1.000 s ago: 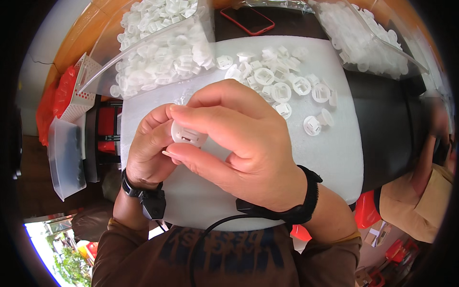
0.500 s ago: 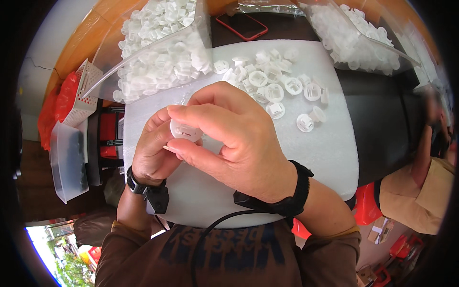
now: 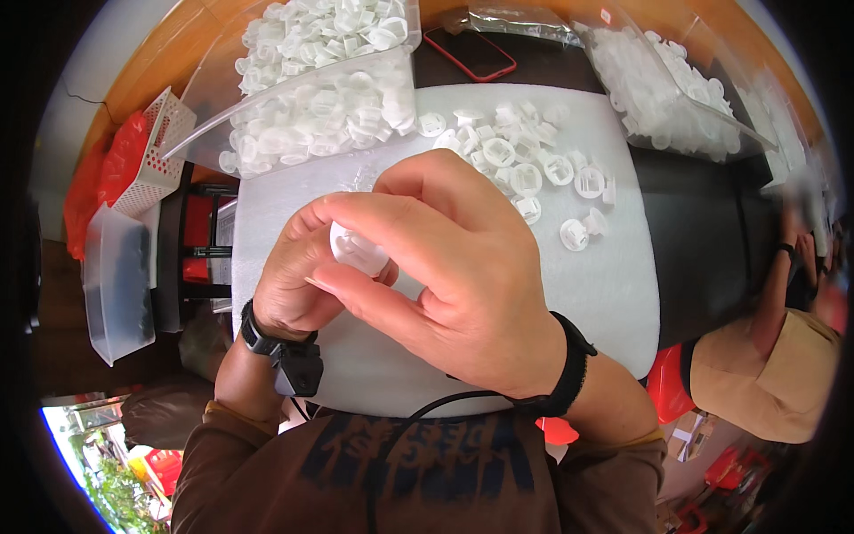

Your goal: Manually inserting small metal pins into white plastic housings for component assembly.

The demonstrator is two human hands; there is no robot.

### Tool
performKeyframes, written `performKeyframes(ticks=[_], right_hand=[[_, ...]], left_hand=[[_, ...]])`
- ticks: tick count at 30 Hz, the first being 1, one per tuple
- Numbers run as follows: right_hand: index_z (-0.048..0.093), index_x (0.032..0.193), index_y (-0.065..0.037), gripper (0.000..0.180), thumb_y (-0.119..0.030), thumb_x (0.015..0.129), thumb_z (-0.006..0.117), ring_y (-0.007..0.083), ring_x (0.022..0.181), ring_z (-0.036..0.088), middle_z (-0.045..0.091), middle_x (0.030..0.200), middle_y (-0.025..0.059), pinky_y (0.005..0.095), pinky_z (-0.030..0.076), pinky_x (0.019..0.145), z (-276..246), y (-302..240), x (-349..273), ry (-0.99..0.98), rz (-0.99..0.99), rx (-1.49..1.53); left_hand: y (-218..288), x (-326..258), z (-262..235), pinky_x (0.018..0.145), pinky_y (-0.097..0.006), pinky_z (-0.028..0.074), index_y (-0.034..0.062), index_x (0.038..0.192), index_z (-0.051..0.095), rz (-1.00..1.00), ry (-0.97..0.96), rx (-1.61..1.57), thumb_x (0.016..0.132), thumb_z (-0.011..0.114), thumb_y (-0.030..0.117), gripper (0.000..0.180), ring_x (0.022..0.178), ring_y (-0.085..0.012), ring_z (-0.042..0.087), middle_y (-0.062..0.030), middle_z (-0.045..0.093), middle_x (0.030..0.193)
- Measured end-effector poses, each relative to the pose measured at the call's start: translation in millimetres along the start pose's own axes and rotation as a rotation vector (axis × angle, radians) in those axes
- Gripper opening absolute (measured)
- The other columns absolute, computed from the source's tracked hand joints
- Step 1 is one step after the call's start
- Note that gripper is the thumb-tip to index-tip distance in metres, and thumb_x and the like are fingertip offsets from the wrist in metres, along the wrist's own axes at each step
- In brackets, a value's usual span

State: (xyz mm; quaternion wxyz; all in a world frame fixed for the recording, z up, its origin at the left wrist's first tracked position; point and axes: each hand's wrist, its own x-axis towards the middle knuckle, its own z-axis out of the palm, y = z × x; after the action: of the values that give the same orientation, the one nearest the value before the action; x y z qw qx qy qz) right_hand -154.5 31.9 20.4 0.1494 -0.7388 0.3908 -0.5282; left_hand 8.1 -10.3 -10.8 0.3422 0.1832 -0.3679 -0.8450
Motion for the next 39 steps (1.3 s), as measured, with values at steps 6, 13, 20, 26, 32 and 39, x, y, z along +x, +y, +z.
performKeyframes(ticks=[6,13,20,26,32,39], right_hand=[[0.061,0.099,-0.005,0.042,-0.005,0.059,0.076,0.0130,0.070,0.052,0.055,0.084,0.0063,0.0216,0.040,0.058,-1,-5,8,-0.004,-0.001,-0.003],[0.061,0.098,-0.002,0.038,-0.005,0.062,0.073,0.0109,0.068,0.050,0.055,0.084,0.0045,0.0200,0.037,0.059,-6,-10,15,-0.032,0.015,-0.042],[0.064,0.093,0.000,0.025,-0.019,0.076,0.066,0.0055,0.072,0.053,0.061,0.079,0.0006,0.0168,0.040,0.065,-95,34,65,0.558,0.307,-0.199],[0.058,0.107,0.002,0.044,-0.029,0.076,0.066,0.0080,0.078,0.052,0.060,0.091,0.0040,0.0196,0.041,0.071,-229,136,39,0.474,0.414,-0.890],[0.058,0.106,-0.002,0.033,-0.019,0.078,0.063,0.0116,0.083,0.051,0.057,0.097,0.0046,0.0232,0.039,0.073,-126,50,2,0.180,0.577,-0.470],[0.058,0.095,0.001,0.025,-0.008,0.073,0.062,0.0307,0.089,0.052,0.056,0.099,0.0140,0.0329,0.041,0.077,-80,42,-56,-0.313,0.432,-0.656]], left_hand=[[6,-2,0,0.056,-0.021,0.046,-0.0001,0.110,0.053,-0.020,-0.004,0.021,0.088,0.051,0.014,0.026,0.068,-0.0087,0.057,-0.0065,0.061,0.090],[13,-5,8,0.056,-0.020,0.045,0.0003,0.103,0.056,0.003,-0.013,0.014,0.088,0.051,0.014,0.021,0.066,-0.0082,0.055,-0.0044,0.060,0.085],[26,-8,5,0.053,-0.019,0.040,0.0018,0.092,0.056,0.083,0.195,0.284,0.087,0.048,0.012,0.014,0.058,-0.0078,0.049,-0.0030,0.057,0.073],[36,-5,7,0.058,-0.020,0.040,0.0002,0.092,0.057,0.185,0.237,0.480,0.085,0.050,0.010,0.014,0.061,-0.0074,0.048,-0.0027,0.056,0.073],[52,-14,14,0.060,-0.019,0.038,-0.0014,0.091,0.058,0.309,0.392,0.832,0.082,0.054,0.010,0.015,0.062,-0.0061,0.047,-0.0028,0.057,0.075],[21,-20,-5,0.061,-0.022,0.039,0.0004,0.088,0.058,0.161,0.218,1.291,0.079,0.056,0.003,0.010,0.066,-0.0094,0.049,-0.0019,0.056,0.077]])
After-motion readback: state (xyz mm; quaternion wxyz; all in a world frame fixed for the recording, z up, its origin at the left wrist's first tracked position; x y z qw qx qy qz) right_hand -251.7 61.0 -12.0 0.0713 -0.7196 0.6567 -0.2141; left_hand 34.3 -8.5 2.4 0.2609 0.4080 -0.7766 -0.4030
